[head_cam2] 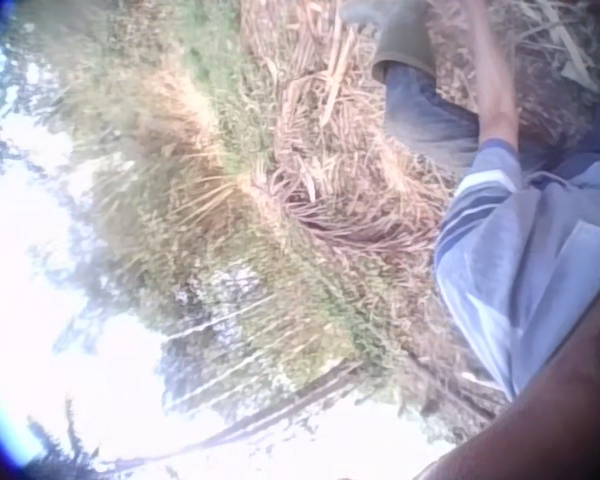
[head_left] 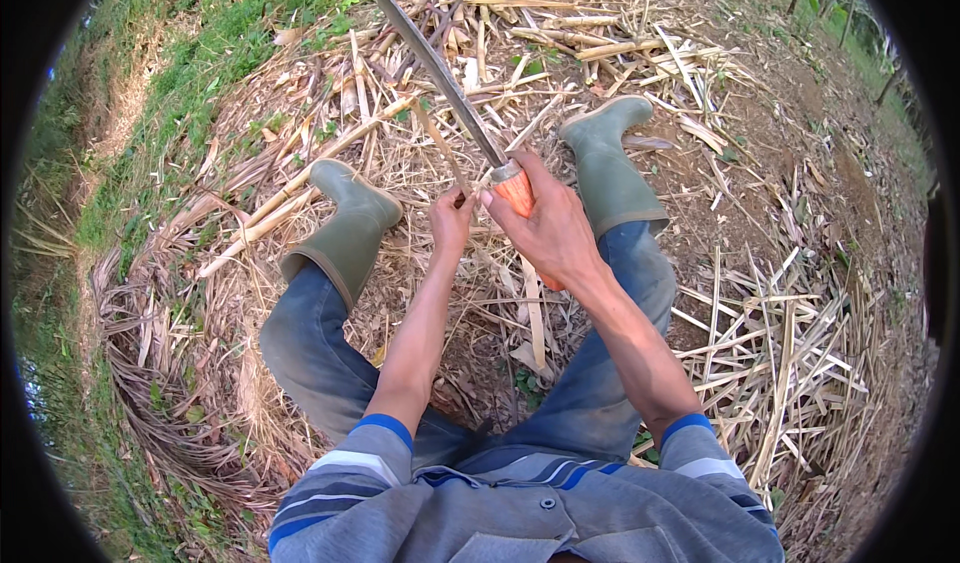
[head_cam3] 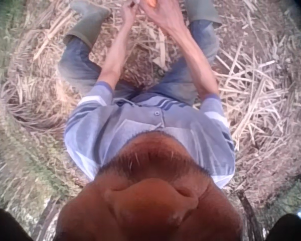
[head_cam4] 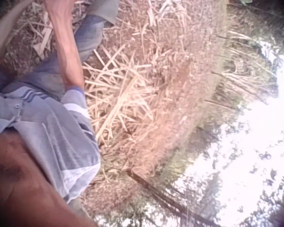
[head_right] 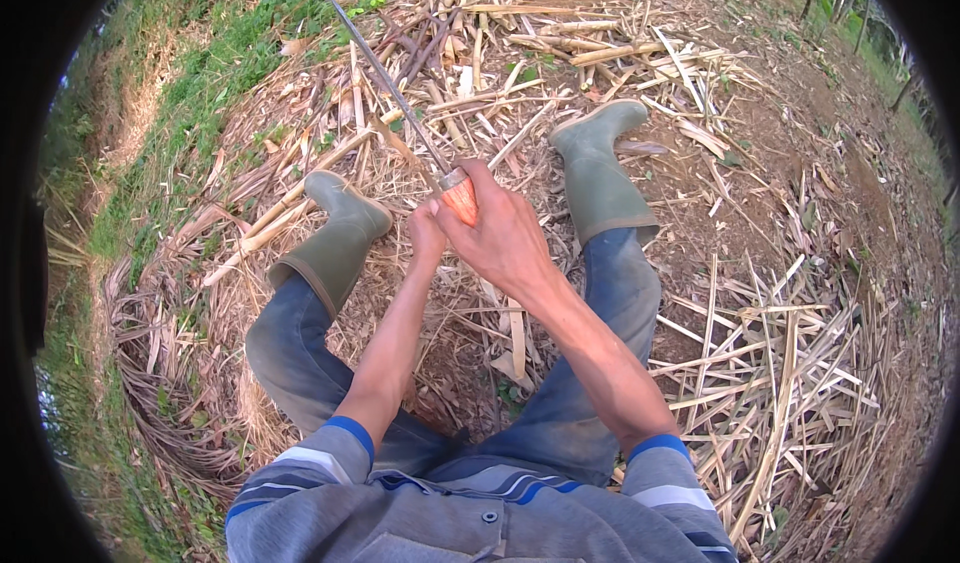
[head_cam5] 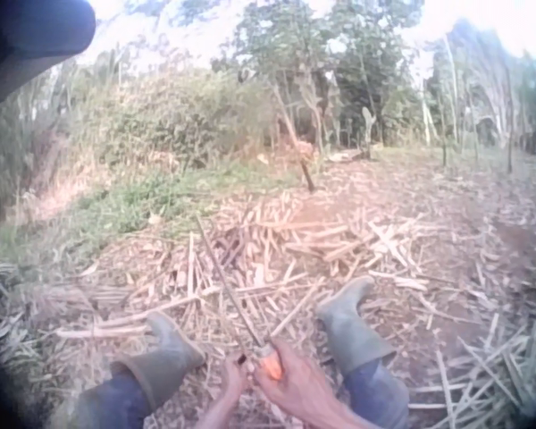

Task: The person walks through a wooded area and sits on the ground to process bamboo. Using a machete, they split long bamboo stalks into thin strips and trim them into smaller pieces.

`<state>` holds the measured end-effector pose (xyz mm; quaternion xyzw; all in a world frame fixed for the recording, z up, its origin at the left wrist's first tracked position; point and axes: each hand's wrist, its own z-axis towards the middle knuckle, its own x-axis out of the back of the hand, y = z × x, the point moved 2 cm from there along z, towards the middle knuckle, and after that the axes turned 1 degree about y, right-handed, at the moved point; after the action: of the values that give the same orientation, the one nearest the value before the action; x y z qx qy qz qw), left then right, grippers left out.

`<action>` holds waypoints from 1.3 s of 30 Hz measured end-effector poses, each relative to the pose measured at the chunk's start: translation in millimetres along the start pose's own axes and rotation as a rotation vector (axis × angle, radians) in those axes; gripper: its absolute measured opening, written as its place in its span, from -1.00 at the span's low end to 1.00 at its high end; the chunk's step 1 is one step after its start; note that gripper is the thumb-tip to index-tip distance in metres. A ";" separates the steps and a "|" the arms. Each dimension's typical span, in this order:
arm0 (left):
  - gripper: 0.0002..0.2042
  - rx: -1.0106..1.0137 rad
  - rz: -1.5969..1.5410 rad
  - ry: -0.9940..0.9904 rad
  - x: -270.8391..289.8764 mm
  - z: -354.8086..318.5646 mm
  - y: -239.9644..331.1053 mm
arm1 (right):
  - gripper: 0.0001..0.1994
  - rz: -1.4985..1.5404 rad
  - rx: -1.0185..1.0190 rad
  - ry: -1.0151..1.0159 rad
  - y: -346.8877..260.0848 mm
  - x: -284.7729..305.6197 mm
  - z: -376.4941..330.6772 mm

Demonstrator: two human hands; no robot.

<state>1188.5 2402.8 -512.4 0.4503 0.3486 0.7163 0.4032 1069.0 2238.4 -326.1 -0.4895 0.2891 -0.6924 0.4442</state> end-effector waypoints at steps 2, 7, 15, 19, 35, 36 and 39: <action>-0.88 -0.076 0.042 0.058 -4.3 -1.0 3.7 | -0.49 -0.004 -0.001 0.000 1.9 0.6 -3.0; -0.85 -0.106 0.174 0.094 -6.3 2.6 4.9 | -0.52 -0.007 0.053 0.047 -1.7 -1.2 1.4; -0.81 -0.060 0.282 0.084 -4.0 3.6 9.8 | -0.53 -0.048 0.076 0.037 -9.6 -6.4 11.3; -0.82 0.002 0.173 0.092 -6.9 4.4 7.8 | -0.54 -0.089 0.085 0.031 -5.5 -7.7 15.5; -0.83 -0.057 0.177 0.102 -18.8 -1.0 -5.4 | -0.58 -0.161 -0.028 -0.063 -8.6 12.3 13.1; -0.83 -0.049 0.197 0.095 -14.8 3.0 -3.1 | -0.58 -0.148 -0.028 -0.073 -14.1 15.7 14.5; -0.83 -0.116 0.094 0.200 -18.8 10.7 -24.9 | -0.56 -0.156 0.033 -0.064 -17.4 13.8 14.5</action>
<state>1210.0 2398.3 -537.0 0.3685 0.3235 0.7947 0.3577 1075.0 2234.1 -300.7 -0.5250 0.2241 -0.7137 0.4059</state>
